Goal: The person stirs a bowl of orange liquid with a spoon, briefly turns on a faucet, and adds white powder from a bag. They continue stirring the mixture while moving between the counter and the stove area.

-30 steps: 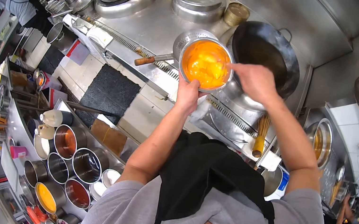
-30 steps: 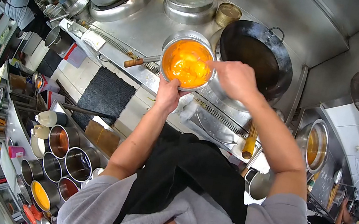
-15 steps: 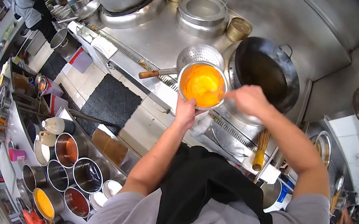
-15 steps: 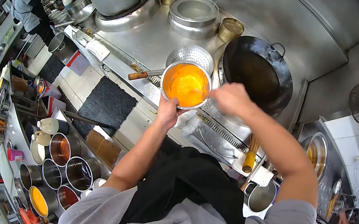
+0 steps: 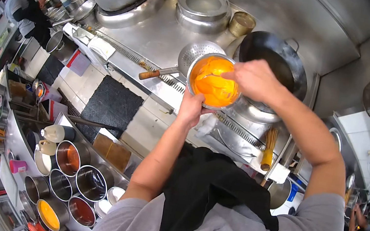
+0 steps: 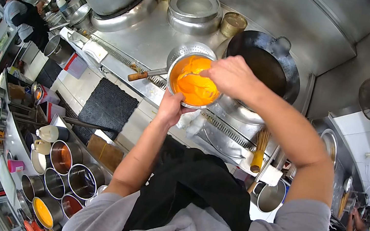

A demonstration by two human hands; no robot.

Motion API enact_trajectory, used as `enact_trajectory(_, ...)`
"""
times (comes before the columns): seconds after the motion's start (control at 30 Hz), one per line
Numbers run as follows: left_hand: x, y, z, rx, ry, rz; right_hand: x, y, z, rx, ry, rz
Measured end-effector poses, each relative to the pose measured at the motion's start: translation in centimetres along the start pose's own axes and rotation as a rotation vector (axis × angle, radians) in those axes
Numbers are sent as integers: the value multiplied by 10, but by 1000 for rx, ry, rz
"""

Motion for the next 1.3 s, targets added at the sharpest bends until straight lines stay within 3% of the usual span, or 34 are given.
enact_trajectory(0.1, 3, 5, -10, -111, 54, 27, -8, 19, -2, 106, 181, -160)
enact_trajectory(0.23, 10, 12, -20, -151, 62, 40, -1, 5, -21, 114, 157, -160)
enact_trajectory(0.33, 5, 19, -18, -113, 23, 49, 24, -33, -24, 135, -37, 160)
enact_trajectory(0.37, 5, 22, -19, -72, -1, 2, 33, -27, -10, 19, 32, 122)
enact_trajectory(0.43, 6, 24, -11, -45, 14, -19, 29, -14, 6, 44, -1, 258)
enact_trajectory(0.53, 8, 20, -7, -32, 34, -14, 11, -8, -8, 44, -91, 28)
enact_trajectory(0.7, 4, 18, -4, 10, 24, -27, 22, -25, -18, -2, -163, 94)
enact_trajectory(0.8, 7, 18, 7, 68, 35, -25, 22, -5, -25, -127, -338, -51)
enact_trajectory(0.93, 4, 16, 9, 60, 31, 16, 25, -28, 24, -144, -233, 9)
enact_trajectory(1.07, 8, 23, 11, 27, 36, 26, 45, -21, 1, -142, -139, 218)
enact_trajectory(1.1, 10, 21, 9, 7, 30, 15, 44, -16, -12, -145, -222, 226)
enact_trajectory(1.17, 12, 8, 7, -2, 24, 32, 35, -1, -22, -106, -308, -33)
enact_trajectory(1.3, 3, 12, 12, 7, 31, 80, 39, -30, 21, -174, -227, 85)
Point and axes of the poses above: each hand's wrist, its own x-axis away from the middle knuckle, its own y-axis out of the back of the hand, z = x × y, the point moved 9 cm from there along -x, towards the middle knuckle, and after that the axes turned 4 degrees about -z, right-handed, at the moved point
